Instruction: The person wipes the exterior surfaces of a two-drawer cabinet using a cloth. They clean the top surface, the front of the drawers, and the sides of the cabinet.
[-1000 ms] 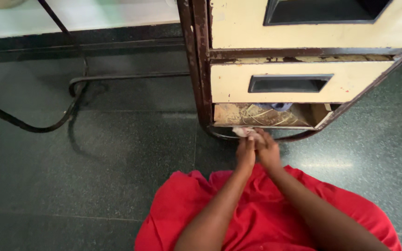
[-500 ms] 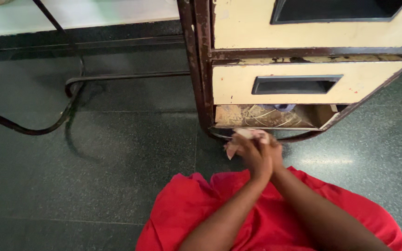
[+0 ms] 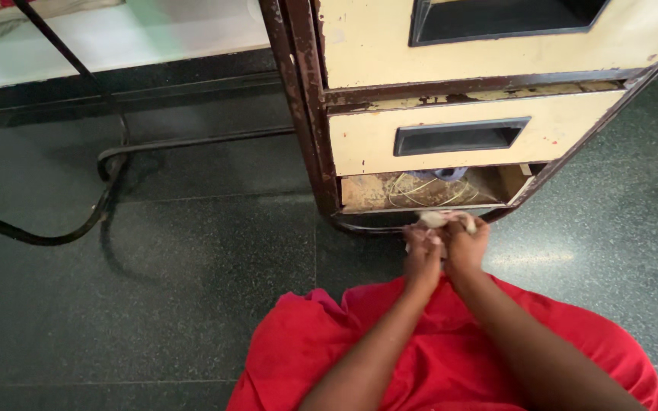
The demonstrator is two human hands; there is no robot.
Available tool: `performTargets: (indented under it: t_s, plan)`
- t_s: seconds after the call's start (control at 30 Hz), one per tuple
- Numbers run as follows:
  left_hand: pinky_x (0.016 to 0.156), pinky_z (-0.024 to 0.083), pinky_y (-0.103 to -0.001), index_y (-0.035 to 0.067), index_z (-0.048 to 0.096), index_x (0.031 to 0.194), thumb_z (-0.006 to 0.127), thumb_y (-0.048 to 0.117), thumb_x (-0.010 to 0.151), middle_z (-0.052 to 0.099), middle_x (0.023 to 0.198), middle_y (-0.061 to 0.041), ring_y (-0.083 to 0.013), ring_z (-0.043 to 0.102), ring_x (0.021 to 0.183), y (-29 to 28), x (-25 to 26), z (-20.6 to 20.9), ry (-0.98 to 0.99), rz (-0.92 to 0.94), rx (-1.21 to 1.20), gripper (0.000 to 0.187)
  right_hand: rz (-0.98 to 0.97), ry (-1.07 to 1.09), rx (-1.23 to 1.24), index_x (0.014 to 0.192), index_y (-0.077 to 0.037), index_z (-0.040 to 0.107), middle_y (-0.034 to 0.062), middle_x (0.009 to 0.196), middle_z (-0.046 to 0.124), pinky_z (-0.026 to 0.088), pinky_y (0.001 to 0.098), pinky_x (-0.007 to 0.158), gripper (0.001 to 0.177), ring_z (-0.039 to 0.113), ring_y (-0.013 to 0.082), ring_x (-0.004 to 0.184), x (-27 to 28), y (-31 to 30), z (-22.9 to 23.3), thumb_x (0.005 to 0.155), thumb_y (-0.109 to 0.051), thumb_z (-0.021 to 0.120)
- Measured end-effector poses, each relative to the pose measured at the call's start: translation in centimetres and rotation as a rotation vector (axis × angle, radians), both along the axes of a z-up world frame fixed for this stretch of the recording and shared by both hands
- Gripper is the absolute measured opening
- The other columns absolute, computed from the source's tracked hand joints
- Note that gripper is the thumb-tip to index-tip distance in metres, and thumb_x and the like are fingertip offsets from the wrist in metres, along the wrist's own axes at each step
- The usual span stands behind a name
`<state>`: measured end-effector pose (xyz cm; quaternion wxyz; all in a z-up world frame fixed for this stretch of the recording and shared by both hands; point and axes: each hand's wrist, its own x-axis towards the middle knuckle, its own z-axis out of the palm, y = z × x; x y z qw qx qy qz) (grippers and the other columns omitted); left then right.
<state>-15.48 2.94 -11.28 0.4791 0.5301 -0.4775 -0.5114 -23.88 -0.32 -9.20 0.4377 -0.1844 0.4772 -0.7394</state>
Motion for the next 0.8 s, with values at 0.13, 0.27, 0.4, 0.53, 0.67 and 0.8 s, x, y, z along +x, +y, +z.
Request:
performTargets:
  t_s: [0.13, 0.27, 0.4, 0.53, 0.67, 0.8]
  plan:
    - [0.103, 0.048, -0.040, 0.003, 0.028, 0.151, 0.055, 0.033, 0.105, 0.057, 0.138, -0.023, -0.0321, 0.060, 0.124, -2.3, 1.4, -2.8, 0.184, 0.314, -0.082, 0.061, 0.236, 0.196, -0.006, 0.113, 0.000, 0.056, 0.0127, 0.104, 0.069, 0.060, 0.0326, 0.076, 0.032, 0.069, 0.0199, 0.091, 4.4, 0.1, 0.0, 0.086, 0.002, 0.072]
    - [0.097, 0.051, -0.039, 0.002, 0.050, 0.140, 0.049, 0.021, 0.101, 0.065, 0.127, -0.018, -0.0271, 0.065, 0.112, -3.3, 3.3, -2.0, 0.533, 0.375, -0.155, 0.043, 0.283, 0.300, 0.083, 0.111, 0.000, 0.059, 0.0121, 0.097, 0.071, 0.057, 0.0302, 0.072, 0.031, 0.067, 0.0172, 0.084, 7.4, -0.3, 1.4, 0.086, -0.005, 0.078]
    - [0.094, 0.051, -0.037, 0.003, 0.056, 0.133, 0.057, 0.024, 0.098, 0.068, 0.120, -0.011, -0.0225, 0.066, 0.107, -3.0, 2.7, -2.1, 0.344, 0.364, -0.066, 0.040, 0.197, 0.085, 0.139, 0.109, -0.004, 0.057, 0.0081, 0.090, 0.069, 0.054, 0.0305, 0.062, 0.030, 0.065, 0.0164, 0.074, 6.0, -0.2, 2.3, 0.083, -0.006, 0.074]
    - [0.087, 0.052, -0.037, 0.000, 0.069, 0.124, 0.058, 0.029, 0.105, 0.071, 0.103, -0.015, -0.0239, 0.066, 0.093, -1.9, 0.7, -1.4, -0.046, 0.068, -0.317, 0.036, 0.026, 0.046, 0.192, 0.106, -0.003, 0.054, 0.0085, 0.085, 0.064, 0.050, 0.0336, 0.057, 0.028, 0.060, 0.0187, 0.069, 0.6, -0.4, 0.8, 0.087, -0.006, 0.073]
    - [0.094, 0.054, -0.033, -0.001, 0.051, 0.146, 0.061, 0.029, 0.099, 0.074, 0.117, -0.018, -0.0202, 0.069, 0.106, 0.5, -0.8, 0.6, -0.016, -0.144, -0.249, 0.056, -0.162, -0.027, -0.017, 0.110, -0.001, 0.052, 0.0101, 0.097, 0.064, 0.055, 0.0327, 0.063, 0.030, 0.065, 0.0196, 0.079, -5.3, -2.0, -1.9, 0.088, 0.005, 0.071]
    - [0.099, 0.051, -0.031, -0.003, 0.037, 0.156, 0.063, 0.025, 0.098, 0.060, 0.145, -0.021, -0.0238, 0.065, 0.125, 0.5, -1.5, -2.0, 0.131, -0.230, -0.152, 0.070, -0.375, -0.135, 0.045, 0.115, -0.013, 0.044, 0.0076, 0.108, 0.062, 0.062, 0.0329, 0.068, 0.040, 0.069, 0.0187, 0.088, -8.4, -3.0, -0.4, 0.089, 0.006, 0.068]
